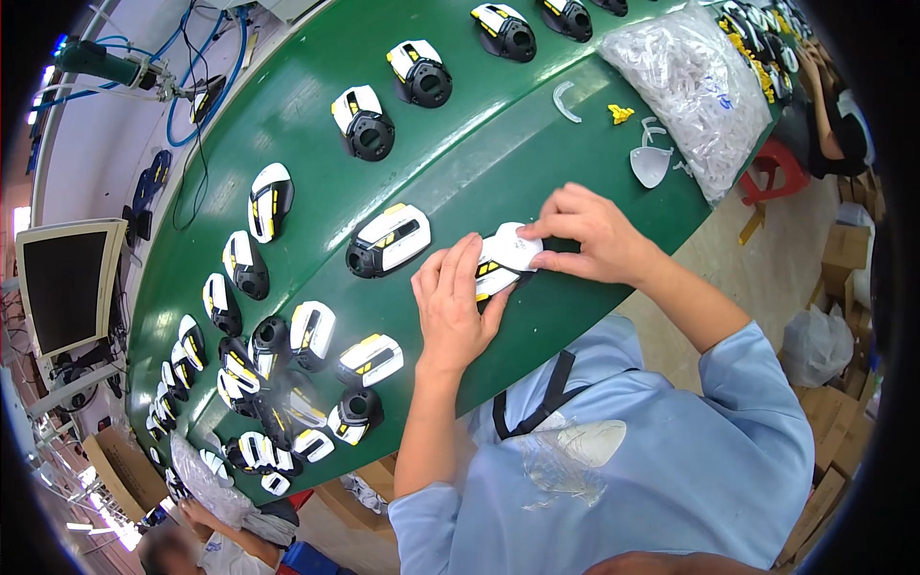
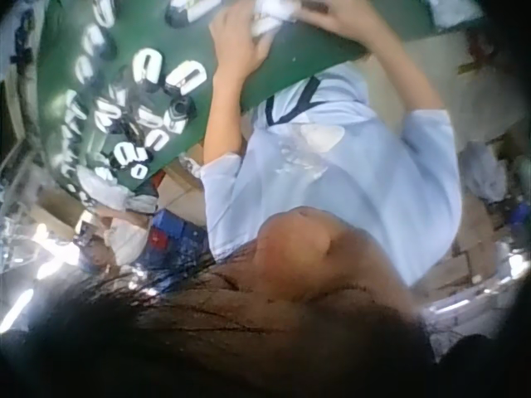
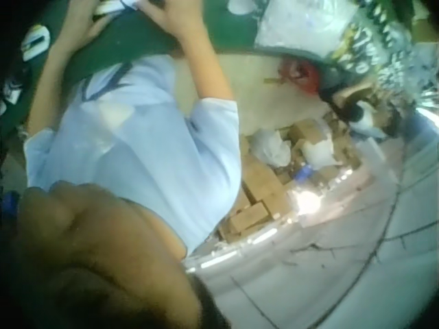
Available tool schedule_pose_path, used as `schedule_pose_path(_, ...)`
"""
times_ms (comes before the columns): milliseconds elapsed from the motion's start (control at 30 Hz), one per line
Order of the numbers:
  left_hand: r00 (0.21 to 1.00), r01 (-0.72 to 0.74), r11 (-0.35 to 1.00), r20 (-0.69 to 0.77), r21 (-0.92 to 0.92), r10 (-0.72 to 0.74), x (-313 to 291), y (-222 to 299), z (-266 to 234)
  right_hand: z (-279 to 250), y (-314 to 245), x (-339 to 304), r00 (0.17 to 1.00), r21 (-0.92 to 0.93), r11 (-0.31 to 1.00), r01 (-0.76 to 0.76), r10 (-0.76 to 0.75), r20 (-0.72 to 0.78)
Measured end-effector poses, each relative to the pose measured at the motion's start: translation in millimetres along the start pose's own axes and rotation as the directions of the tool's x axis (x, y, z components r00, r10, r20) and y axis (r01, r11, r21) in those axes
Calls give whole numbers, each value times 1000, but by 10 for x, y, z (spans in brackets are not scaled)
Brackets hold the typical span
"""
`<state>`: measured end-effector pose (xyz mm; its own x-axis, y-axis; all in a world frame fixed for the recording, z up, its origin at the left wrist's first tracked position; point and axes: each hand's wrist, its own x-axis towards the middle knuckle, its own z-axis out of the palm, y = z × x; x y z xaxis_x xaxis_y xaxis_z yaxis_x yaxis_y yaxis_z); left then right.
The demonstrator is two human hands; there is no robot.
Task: Assembling plastic covers onto small electronic components on an assembly line.
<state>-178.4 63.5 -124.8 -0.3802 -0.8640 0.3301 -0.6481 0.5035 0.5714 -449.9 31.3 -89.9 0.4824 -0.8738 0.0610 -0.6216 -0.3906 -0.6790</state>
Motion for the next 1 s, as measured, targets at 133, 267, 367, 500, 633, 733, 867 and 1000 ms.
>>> schedule_pose_path(133,998,16,1000,57,-14,-15,41,5,-43,22,114,211,976,46,976,212,-210,-47)
schedule_pose_path(267,997,9,999,74,-43,-6,32,-63,-54,31,172,330,938,158,932,325,-340,74)
schedule_pose_path(367,998,31,998,61,-62,-27,42,-53,-57,16,207,298,933,212,908,360,-353,-73)
schedule_pose_path(500,998,24,998,51,-63,-21,63,-39,-39,122,234,202,948,160,937,311,-295,-117)
schedule_pose_path(633,998,33,998,62,-51,-29,61,-40,-49,130,233,170,959,-30,958,285,-284,13)
schedule_pose_path(733,998,24,998,62,-51,-20,51,-41,-45,142,261,138,952,-51,951,306,-306,1)
schedule_pose_path(867,996,16,1000,84,-25,-14,37,-48,-41,156,290,138,950,-45,949,313,-313,12)
schedule_pose_path(1000,997,24,999,76,-21,-23,40,-19,-36,149,331,100,946,25,947,320,-319,-52)
